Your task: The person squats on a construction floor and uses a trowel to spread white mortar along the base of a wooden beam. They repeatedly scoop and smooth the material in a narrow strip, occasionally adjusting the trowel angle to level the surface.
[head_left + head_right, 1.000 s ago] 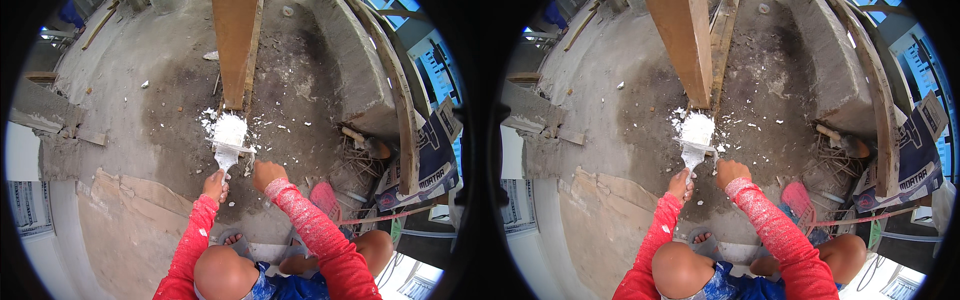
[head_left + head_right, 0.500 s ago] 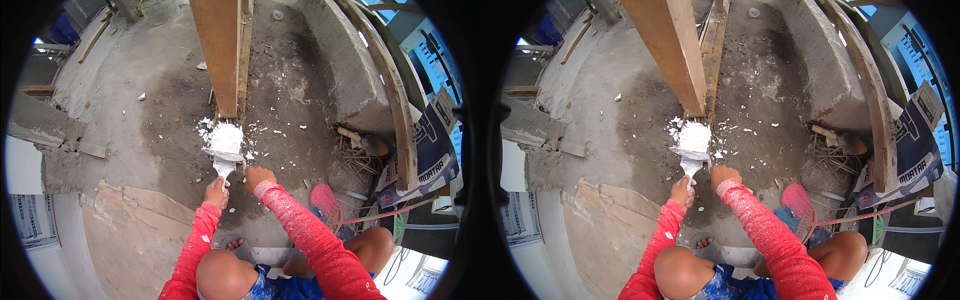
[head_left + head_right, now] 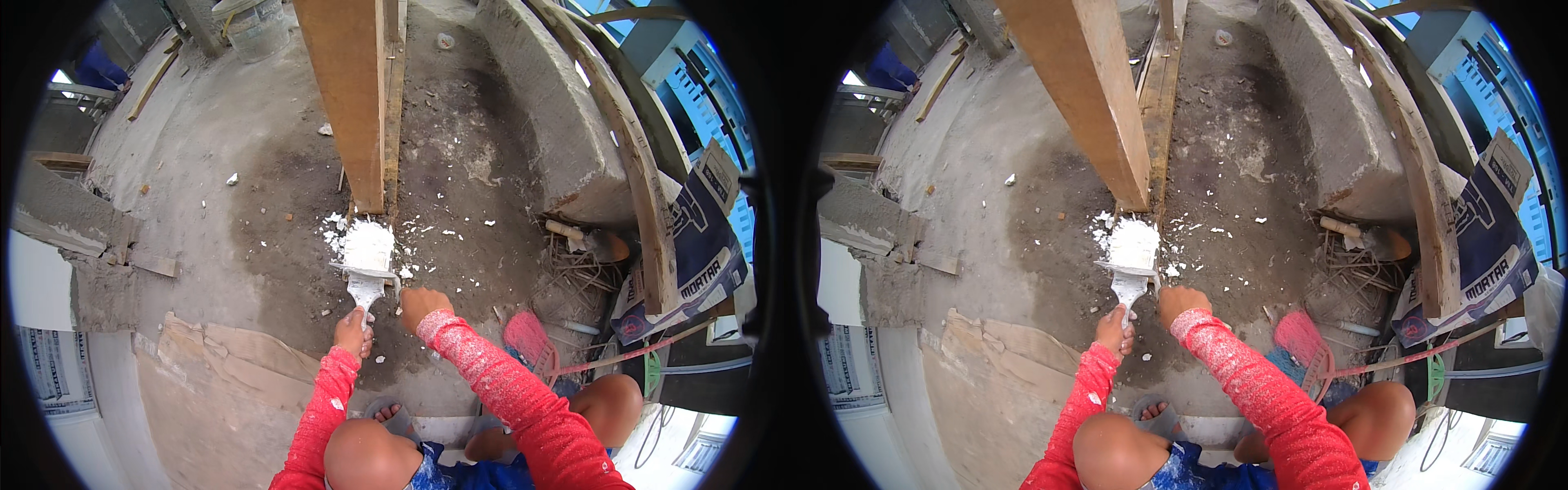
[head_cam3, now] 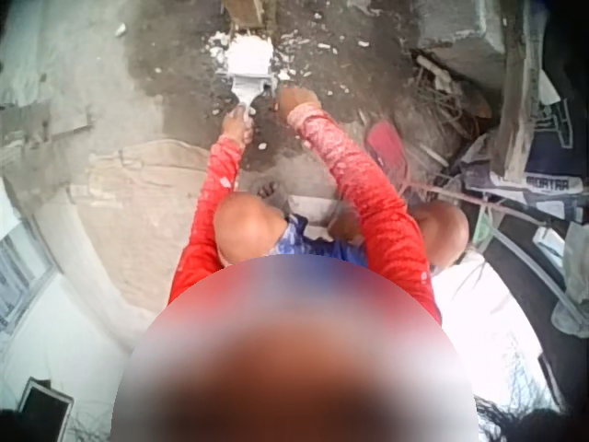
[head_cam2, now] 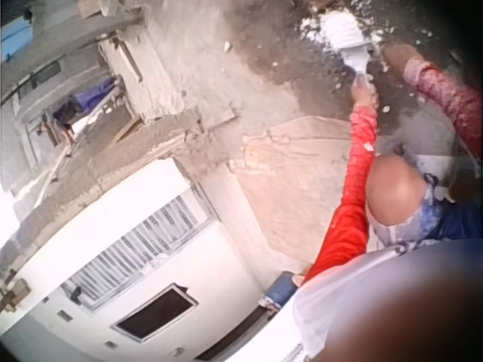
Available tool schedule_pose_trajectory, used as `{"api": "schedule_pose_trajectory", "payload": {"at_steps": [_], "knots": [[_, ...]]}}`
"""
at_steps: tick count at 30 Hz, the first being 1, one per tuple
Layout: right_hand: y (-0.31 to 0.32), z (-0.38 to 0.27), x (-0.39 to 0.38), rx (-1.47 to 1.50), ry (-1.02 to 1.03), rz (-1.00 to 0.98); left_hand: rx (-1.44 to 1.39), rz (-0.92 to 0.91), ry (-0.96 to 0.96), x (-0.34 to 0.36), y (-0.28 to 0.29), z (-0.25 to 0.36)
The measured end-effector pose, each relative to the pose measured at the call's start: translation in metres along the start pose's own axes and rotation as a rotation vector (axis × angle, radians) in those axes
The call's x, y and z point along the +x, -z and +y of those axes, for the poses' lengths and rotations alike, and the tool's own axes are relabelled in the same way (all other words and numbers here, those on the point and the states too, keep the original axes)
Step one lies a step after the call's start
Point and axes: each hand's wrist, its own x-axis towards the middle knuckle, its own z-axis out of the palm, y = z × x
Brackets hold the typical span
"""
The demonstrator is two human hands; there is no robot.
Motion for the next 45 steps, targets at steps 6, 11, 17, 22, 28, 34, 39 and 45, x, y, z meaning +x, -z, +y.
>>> {"api": "schedule_pose_trajectory", "payload": {"at_steps": [6, 11, 17, 22, 28, 34, 39, 45], "knots": [[0.006, -0.009, 0.002, 0.046, 0.0, 0.153, -0.031, 0.011, 0.039, 0.0, -0.002, 0.003], [0.006, -0.009, -0.003, -0.07, -0.038, -0.154, -0.048, -0.013, 0.001, -0.001, -0.002, 0.001], [0.003, -0.005, 0.005, 0.021, -0.005, 0.034, -0.021, -0.017, -0.037, -0.001, -0.001, -0.002], [0.0, -0.006, 0.006, 0.012, -0.013, -0.001, -0.027, -0.027, 0.008, -0.002, -0.002, -0.003], [0.001, -0.005, 0.005, 0.005, 0.025, 0.004, -0.04, -0.014, -0.019, 0.0, -0.003, -0.002], [0.005, -0.008, 0.006, 0.007, 0.003, 0.018, -0.009, -0.01, -0.014, 0.0, -0.004, -0.002], [0.003, -0.004, 0.001, -0.01, -0.015, -0.035, -0.012, -0.025, -0.005, 0.002, -0.003, -0.003], [0.002, -0.002, 0.007, -0.013, 0.006, 0.003, 0.005, -0.019, 0.019, -0.001, -0.004, -0.001]]}}
